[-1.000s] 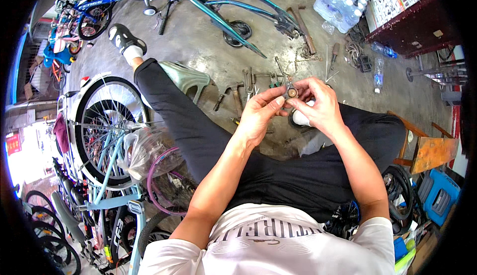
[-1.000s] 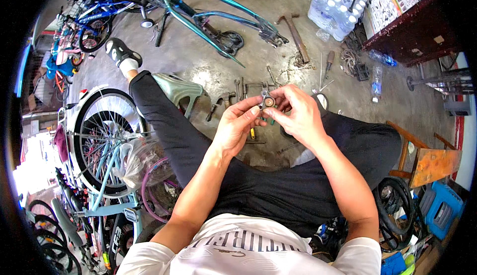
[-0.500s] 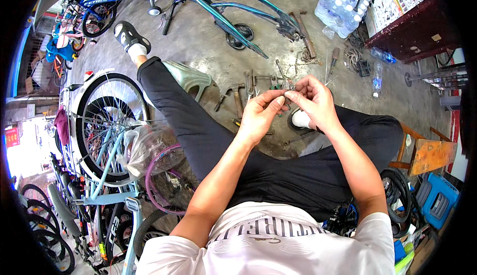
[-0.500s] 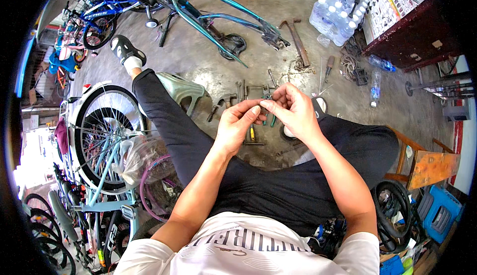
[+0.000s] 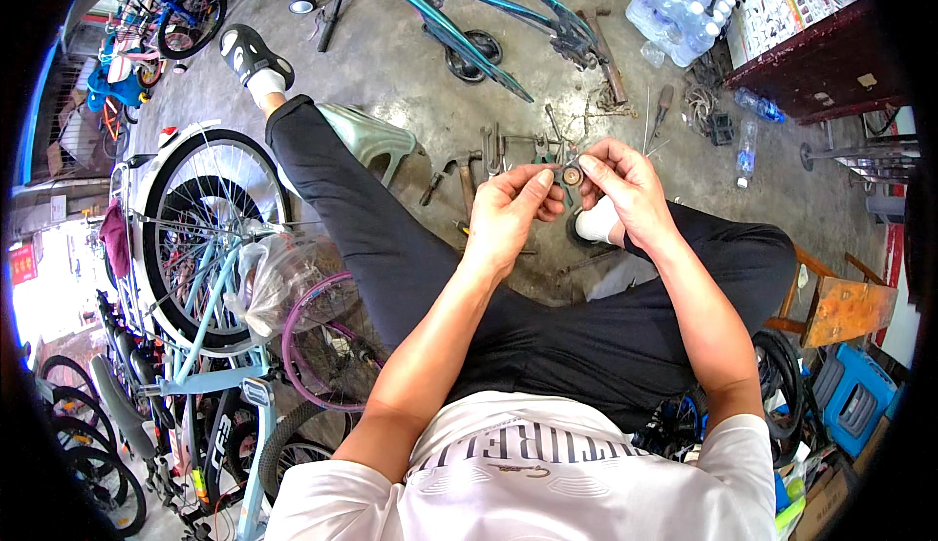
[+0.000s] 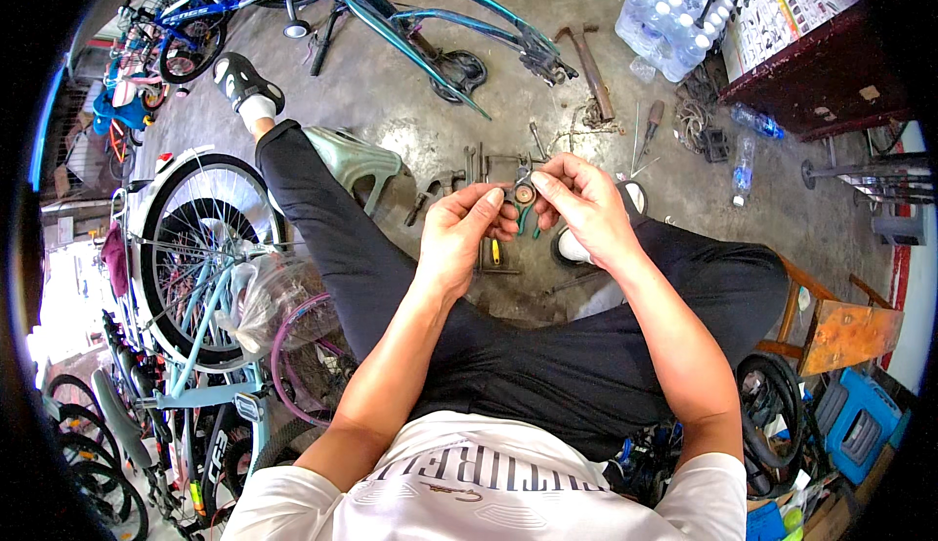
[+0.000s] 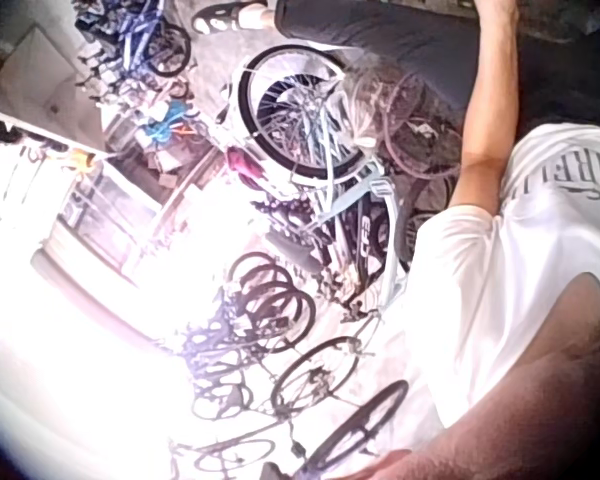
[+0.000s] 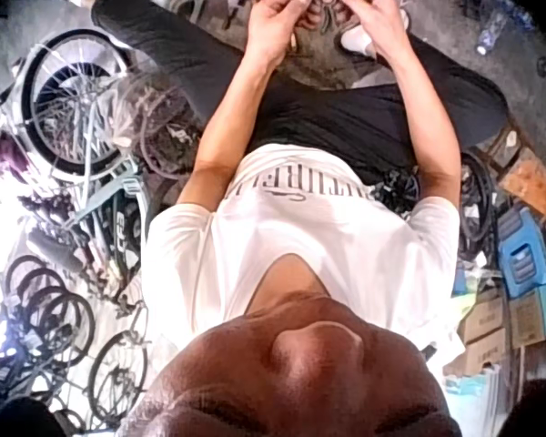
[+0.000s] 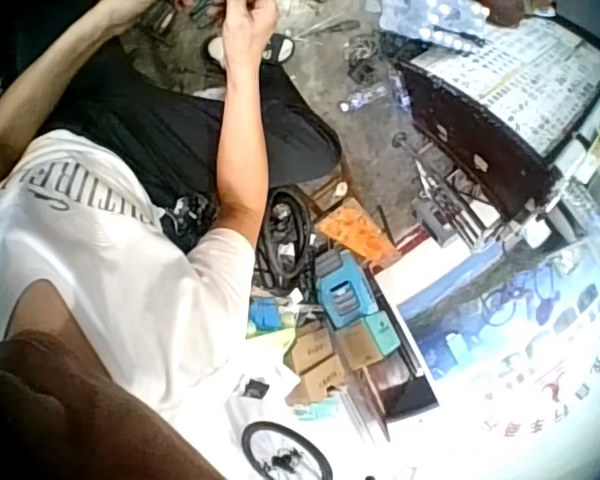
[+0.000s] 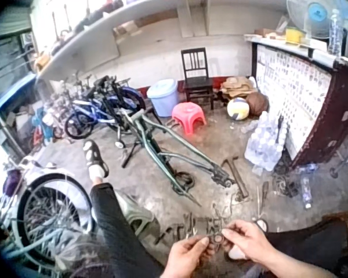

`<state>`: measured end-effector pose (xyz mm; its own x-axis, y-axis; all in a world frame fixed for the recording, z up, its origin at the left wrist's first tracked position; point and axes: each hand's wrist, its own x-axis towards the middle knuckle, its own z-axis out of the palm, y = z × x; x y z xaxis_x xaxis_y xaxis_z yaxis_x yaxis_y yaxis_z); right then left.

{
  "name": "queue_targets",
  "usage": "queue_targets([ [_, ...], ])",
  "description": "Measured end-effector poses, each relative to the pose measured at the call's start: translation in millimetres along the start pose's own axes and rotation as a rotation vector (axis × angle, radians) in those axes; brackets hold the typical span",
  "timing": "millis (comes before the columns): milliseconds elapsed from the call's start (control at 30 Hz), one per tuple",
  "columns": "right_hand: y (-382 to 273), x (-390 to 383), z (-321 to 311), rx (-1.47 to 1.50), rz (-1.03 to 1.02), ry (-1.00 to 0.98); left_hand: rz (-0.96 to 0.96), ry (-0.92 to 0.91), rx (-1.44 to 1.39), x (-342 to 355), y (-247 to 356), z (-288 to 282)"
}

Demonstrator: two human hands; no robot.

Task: The person works on a bicycle brake assembly by hand while sitting on the floor, using a screwdriver to tighten components on the frame and then handling small metal brake parts.

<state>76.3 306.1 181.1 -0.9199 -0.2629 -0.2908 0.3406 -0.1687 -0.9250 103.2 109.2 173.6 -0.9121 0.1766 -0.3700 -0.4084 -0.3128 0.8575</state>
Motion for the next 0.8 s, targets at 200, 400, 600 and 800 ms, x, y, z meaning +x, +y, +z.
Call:
queue_targets([
  [200,2.6,-0.2,-0.7,-0.003,-0.009,0.008,-0.004,0.003,0.004,1.3,-1.4,0.4],
  [400,3.4,0.0,1.0,-0.046,0.020,0.021,-0.008,0.013,0.022,1.0,-2.0,-0.7],
  [600,8.7,1.3,0.2,-0.026,0.048,0.000,0.172,0.135,0.401,-4.0,0.1,8.7],
  [800,15.7,1.6,-1.8,-0.012,0.030,-0.031,0.750,0.246,0.998,-12.4,13.8,22.2],
])
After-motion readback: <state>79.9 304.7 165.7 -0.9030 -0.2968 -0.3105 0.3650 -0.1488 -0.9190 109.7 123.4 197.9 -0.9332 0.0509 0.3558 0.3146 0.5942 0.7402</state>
